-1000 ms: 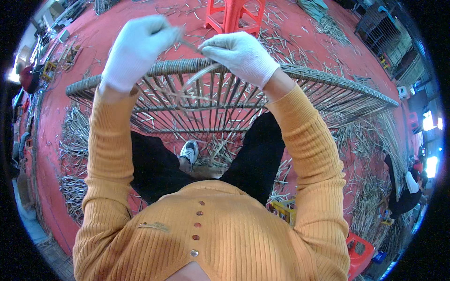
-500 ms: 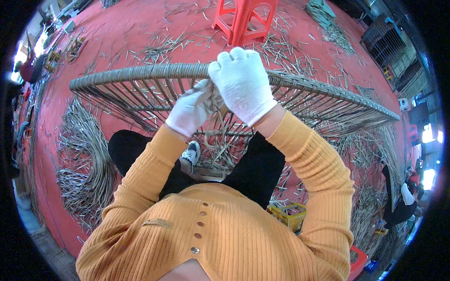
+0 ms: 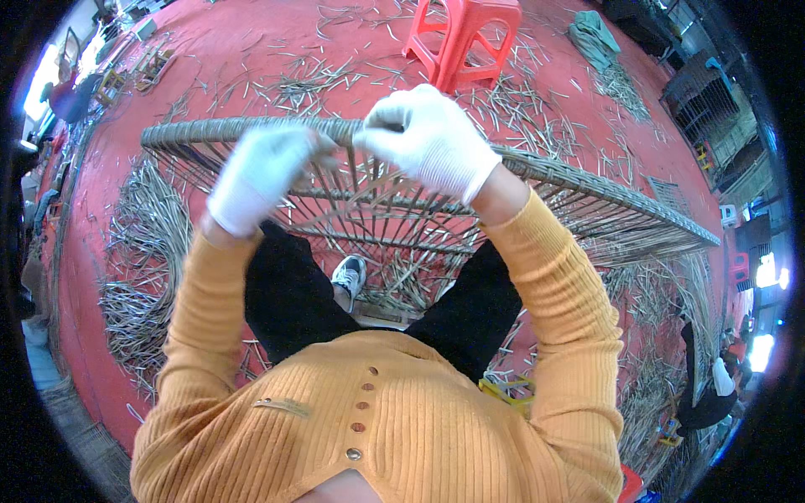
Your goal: The person weaves thin strips of rattan or bamboo around the frame of a chair. They wrap the strips around the vertical supports and horizontal rails, then use a small hammer to tap the strips into place. The person continues wrapping and securing the strips along the chair frame.
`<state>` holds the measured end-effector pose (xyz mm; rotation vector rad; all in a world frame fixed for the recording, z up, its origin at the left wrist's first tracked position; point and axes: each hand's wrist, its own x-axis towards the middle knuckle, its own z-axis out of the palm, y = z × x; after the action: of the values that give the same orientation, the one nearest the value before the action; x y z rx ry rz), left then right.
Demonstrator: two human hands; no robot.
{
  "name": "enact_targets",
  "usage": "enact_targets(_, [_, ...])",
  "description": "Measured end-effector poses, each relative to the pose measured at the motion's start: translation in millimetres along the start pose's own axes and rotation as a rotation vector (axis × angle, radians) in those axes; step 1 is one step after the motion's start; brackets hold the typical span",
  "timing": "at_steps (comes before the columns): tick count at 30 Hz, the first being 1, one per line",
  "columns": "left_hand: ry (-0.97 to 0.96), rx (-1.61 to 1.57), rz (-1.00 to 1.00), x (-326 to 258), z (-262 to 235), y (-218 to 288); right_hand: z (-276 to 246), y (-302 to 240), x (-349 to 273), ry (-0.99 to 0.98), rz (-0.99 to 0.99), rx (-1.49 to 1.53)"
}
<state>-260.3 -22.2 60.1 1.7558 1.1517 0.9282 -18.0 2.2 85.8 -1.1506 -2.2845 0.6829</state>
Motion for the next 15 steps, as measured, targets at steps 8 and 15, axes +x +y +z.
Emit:
enact_targets(8, [-0.164, -1.52, -0.108, 6, 99, -111, 57, 0, -2, 0.388, -0.409, -0.968])
enact_targets(15, [0.4, 0.186, 0.291, -1, 17, -17, 44, -3, -2, 0.612, 0.045, -0.133])
